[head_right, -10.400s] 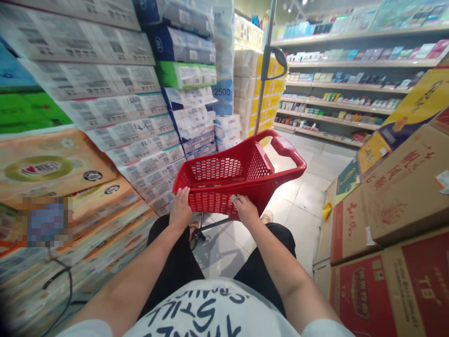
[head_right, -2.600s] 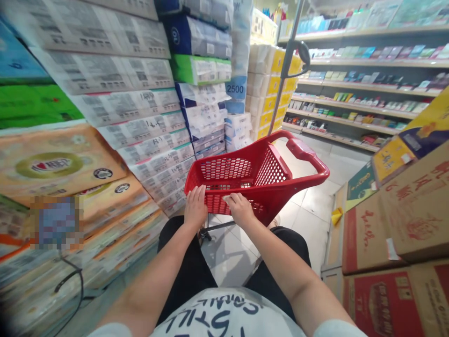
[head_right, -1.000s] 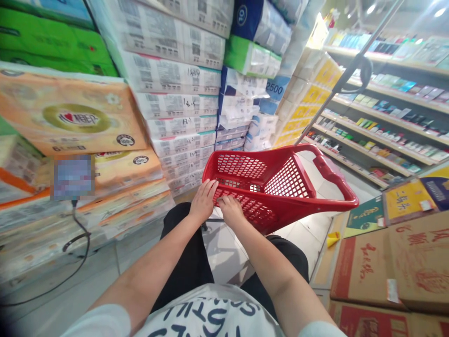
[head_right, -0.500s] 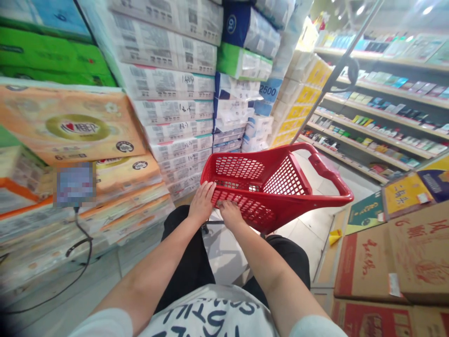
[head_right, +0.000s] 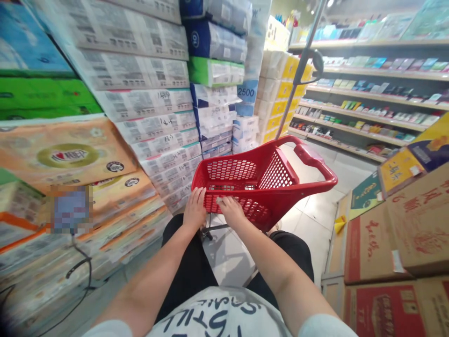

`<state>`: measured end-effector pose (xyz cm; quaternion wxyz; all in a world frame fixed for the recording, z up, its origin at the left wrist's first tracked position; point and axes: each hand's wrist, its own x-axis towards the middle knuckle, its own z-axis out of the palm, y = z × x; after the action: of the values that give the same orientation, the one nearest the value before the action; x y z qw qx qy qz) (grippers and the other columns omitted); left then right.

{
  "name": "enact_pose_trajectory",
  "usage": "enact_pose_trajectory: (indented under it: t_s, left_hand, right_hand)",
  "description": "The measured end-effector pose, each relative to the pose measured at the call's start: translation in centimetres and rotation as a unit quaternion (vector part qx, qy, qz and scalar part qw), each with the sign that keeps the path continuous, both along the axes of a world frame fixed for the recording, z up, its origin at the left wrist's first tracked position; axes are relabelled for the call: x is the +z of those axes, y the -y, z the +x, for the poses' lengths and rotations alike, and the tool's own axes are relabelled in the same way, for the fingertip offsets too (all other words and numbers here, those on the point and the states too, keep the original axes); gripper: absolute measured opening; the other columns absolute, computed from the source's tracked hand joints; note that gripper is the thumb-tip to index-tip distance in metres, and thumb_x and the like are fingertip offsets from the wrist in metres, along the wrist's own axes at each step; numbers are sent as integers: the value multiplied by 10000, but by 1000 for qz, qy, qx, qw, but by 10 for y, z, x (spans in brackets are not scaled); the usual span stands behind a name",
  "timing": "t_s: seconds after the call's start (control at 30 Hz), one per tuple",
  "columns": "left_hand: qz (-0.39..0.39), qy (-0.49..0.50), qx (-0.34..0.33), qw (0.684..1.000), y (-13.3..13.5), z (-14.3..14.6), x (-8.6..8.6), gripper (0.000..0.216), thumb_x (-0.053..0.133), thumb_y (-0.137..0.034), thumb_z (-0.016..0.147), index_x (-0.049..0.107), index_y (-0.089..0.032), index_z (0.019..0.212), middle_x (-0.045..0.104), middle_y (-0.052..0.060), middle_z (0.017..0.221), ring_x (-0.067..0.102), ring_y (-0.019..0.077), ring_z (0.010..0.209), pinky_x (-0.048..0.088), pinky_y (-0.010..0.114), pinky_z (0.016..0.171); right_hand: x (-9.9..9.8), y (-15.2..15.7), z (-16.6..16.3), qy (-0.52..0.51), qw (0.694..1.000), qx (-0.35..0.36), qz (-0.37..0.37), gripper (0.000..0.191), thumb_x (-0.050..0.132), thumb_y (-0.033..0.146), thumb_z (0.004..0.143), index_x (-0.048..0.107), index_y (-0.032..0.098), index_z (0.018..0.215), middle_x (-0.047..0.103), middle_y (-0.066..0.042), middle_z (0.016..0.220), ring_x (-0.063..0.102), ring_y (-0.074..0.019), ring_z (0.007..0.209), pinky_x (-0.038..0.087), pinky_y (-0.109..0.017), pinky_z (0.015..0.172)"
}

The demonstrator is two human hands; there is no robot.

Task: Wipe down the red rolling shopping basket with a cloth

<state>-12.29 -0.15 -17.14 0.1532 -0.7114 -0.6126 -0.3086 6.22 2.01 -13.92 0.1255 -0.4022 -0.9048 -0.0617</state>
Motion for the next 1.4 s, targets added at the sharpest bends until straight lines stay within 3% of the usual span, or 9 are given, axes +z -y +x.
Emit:
enact_pose_trajectory:
  t_s: [0.27,0.47,0.57,0.7,0.9,1.03,1.13,1.3,1.4]
  left_hand:
    - [6,-2,18,1000,2,6,10,677,436,-46,762,340,-128,1427,457,159,1393,304,285,1389,296,490,1132]
    - [7,-57,46,997,0,11,22,685,461,-46,770,393,-260,1418,487,131,1307,385,290,1329,311,535,1106]
    - [20,-60,52,997,-1,18,22,685,485,-53,752,395,-200,1415,434,167,1368,310,326,1376,310,546,1106]
    - [31,-73,13,997,-3,34,21,753,467,-66,753,251,-123,1472,381,195,1442,207,333,1427,295,545,1122]
    - [11,-106,-33,994,-8,55,26,783,464,-56,747,241,-222,1478,391,131,1461,211,313,1431,270,556,1134]
    - [19,-104,-28,994,-11,62,25,770,475,-79,751,231,-185,1473,408,157,1431,242,324,1416,262,565,1134]
    - [18,-103,-14,994,-12,65,24,727,481,-90,753,276,-150,1448,423,170,1400,258,327,1405,250,561,1140]
    - [3,-104,-15,994,-11,66,25,669,464,-78,762,330,-128,1415,434,168,1383,263,308,1400,235,541,1152]
    - [4,-100,-13,995,-10,65,24,658,471,-75,757,348,-121,1403,439,167,1374,268,310,1394,236,539,1152]
  right_hand:
    - [-9,5,25,-35,999,-21,-8,306,402,168,936,610,175,1161,584,-124,1139,491,-226,1053,420,-334,903]
    - [-28,8,50,-94,994,-38,-37,331,426,144,927,585,183,1214,589,-108,1168,495,-213,1079,428,-323,922]
    - [-33,9,65,-115,990,-52,-60,325,443,116,911,609,194,1179,585,-102,1186,481,-210,1125,432,-320,933]
    - [-32,8,84,-160,984,-57,-53,338,449,104,905,602,206,1188,568,-103,1226,474,-201,1139,444,-316,921]
    - [-26,11,112,-149,981,-81,-97,332,500,101,880,611,225,1167,579,-94,1204,475,-211,1146,405,-369,977]
    - [-23,10,124,-202,975,-88,-26,301,473,133,915,612,218,1168,603,-84,1141,527,-186,1027,433,-328,935]
    - [-34,9,130,-208,974,-91,-6,313,468,141,921,607,215,1192,603,-85,1171,531,-187,1044,433,-325,952]
    - [-68,17,136,-152,975,-135,-90,355,456,128,913,616,218,1218,587,-105,1263,490,-222,1202,412,-348,1011]
    - [-69,19,134,-130,975,-142,-113,362,424,122,921,623,191,1215,588,-122,1264,483,-233,1227,402,-352,1025]
